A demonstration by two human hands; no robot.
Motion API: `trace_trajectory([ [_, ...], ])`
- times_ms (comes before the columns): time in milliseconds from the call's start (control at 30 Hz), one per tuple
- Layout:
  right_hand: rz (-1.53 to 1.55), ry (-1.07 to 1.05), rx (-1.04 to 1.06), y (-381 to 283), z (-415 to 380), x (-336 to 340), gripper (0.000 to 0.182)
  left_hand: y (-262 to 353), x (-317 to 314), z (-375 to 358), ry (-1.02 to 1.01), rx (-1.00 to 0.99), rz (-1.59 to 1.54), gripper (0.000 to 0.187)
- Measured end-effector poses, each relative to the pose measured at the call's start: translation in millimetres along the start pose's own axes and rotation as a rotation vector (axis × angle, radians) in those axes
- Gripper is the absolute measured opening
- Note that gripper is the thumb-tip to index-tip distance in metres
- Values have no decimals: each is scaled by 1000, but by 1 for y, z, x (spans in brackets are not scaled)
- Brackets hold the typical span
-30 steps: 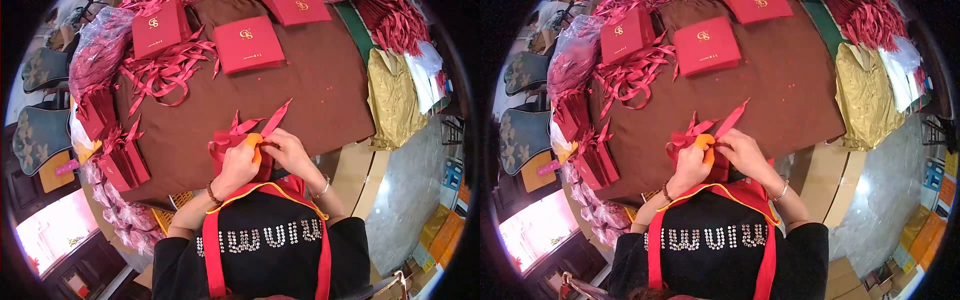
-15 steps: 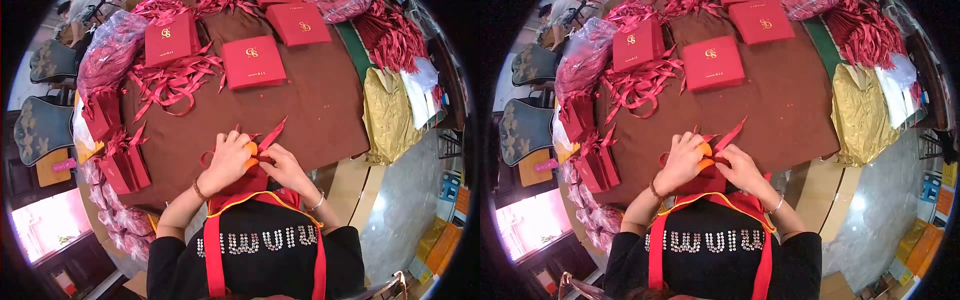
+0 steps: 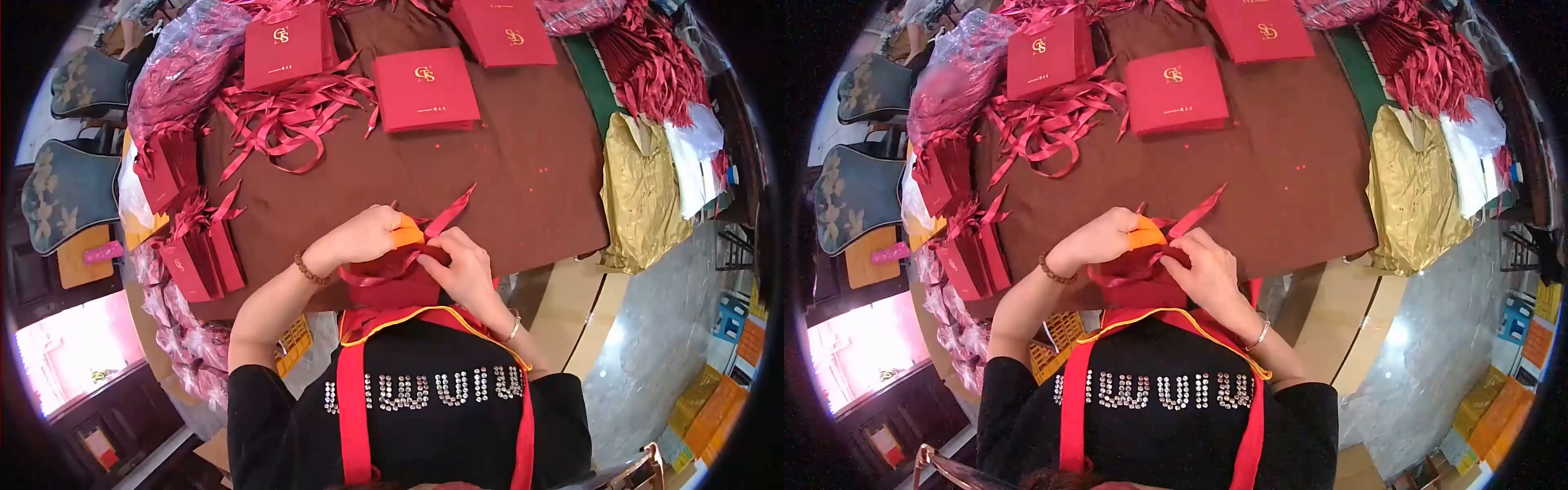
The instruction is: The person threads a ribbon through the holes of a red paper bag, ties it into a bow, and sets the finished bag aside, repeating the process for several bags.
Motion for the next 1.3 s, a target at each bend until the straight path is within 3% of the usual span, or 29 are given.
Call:
trace_trajectory([
  [233, -31, 25, -67, -6, -3, 1, 20, -6, 4, 4, -97, -27, -40, 18],
  [367, 13, 29, -39, 0, -6, -3, 18, -6, 2, 6, -35, 60, -69, 19],
  [433, 3, 27, -16, 2, -5, -3, 16, -10, -1, 9, 65, 54, 83, 20],
  [567, -50, 31, 65, 2, -6, -1, 16, 1, 0, 10, 63, 91, 228, 20],
  [667, -43, 30, 68, 3, -8, -3, 17, -3, 3, 13, -57, 123, 328, 20],
  [867, -54, 64, 55, 6, -11, -11, 15, -14, -1, 22, -150, 101, 163, 23],
  [1067, 71, -8, -8, 7, -5, -2, 15, -19, -14, 27, 11, 137, 150, 22],
  [1133, 114, -55, 86, 13, -2, 0, 16, -21, -12, 30, 7, 183, 90, 22],
  [1200, 162, -98, 124, 9, -1, 3, 15, -32, -7, 37, 184, 122, -41, 22],
  [1267, 211, -194, 65, 3, 0, 4, 14, -10, 10, 28, 149, 219, -8, 18],
  [1300, 300, -181, -19, 6, -1, -3, 13, -14, 11, 29, 155, 91, 36, 19],
])
Point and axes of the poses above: each hand's wrist, its own z-axis towards the middle knuckle, its own x-axis out of the back of the hand, y = z × x, the point moved 1 cm from there along z, towards the middle knuckle, and after that the axes turned 3 degrees about -y, right-handed, at the moved point
